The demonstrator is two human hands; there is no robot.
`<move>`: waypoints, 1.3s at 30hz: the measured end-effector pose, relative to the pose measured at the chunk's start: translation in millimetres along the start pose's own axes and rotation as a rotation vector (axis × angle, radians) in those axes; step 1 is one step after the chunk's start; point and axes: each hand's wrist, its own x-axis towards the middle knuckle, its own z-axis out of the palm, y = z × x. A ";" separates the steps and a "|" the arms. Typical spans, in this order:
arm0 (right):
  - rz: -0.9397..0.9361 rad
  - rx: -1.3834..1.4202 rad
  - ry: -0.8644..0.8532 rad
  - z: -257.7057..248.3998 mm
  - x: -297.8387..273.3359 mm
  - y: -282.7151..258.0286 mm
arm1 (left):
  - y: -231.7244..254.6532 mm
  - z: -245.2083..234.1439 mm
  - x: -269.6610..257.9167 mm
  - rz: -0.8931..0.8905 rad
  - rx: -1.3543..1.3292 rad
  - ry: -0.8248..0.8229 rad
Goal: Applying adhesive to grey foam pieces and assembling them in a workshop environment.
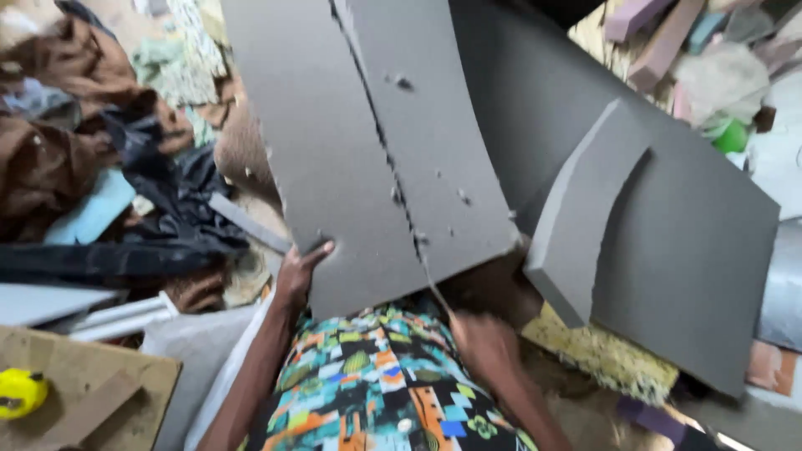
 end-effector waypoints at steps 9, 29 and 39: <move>-0.078 0.059 0.252 23.4 22.8 -2.5 | -4.8 5.8 7.3 -0.022 -0.168 -0.037; 0.035 0.487 0.241 -99.3 79.4 -56.0 | 79.3 -112.6 -61.5 0.221 -0.073 0.173; -0.185 0.457 0.487 -90.5 327.1 -157.8 | 90.9 -141.9 -116.9 0.256 -0.087 0.365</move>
